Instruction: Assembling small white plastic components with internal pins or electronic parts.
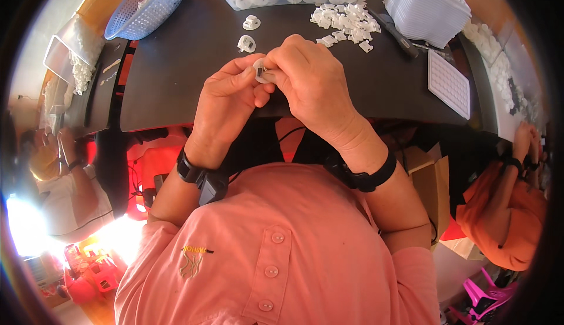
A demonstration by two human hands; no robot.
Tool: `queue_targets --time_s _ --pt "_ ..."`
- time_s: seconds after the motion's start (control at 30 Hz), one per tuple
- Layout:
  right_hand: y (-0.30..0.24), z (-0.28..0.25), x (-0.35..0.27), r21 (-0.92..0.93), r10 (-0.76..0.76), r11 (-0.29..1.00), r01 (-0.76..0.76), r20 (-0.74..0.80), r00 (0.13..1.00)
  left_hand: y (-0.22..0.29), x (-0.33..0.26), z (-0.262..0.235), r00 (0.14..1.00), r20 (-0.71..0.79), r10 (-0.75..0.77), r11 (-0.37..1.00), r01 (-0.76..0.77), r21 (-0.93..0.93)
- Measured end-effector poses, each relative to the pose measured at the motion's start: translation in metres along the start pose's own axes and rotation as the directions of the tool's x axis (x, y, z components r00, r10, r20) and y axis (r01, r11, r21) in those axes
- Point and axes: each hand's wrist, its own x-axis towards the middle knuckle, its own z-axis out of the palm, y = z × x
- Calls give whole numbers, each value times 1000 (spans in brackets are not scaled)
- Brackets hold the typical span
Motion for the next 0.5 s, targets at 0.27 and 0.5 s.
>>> queue_targets --time_s 0.27,0.5 --pt "0 4 -2 50 62 997 -60 -27 998 -1 2 1 1000 1 10 1000 -10 25" --pt "-55 -31 20 338 -98 941 28 190 977 1 -1 1 995 -100 -10 994 -1 -110"
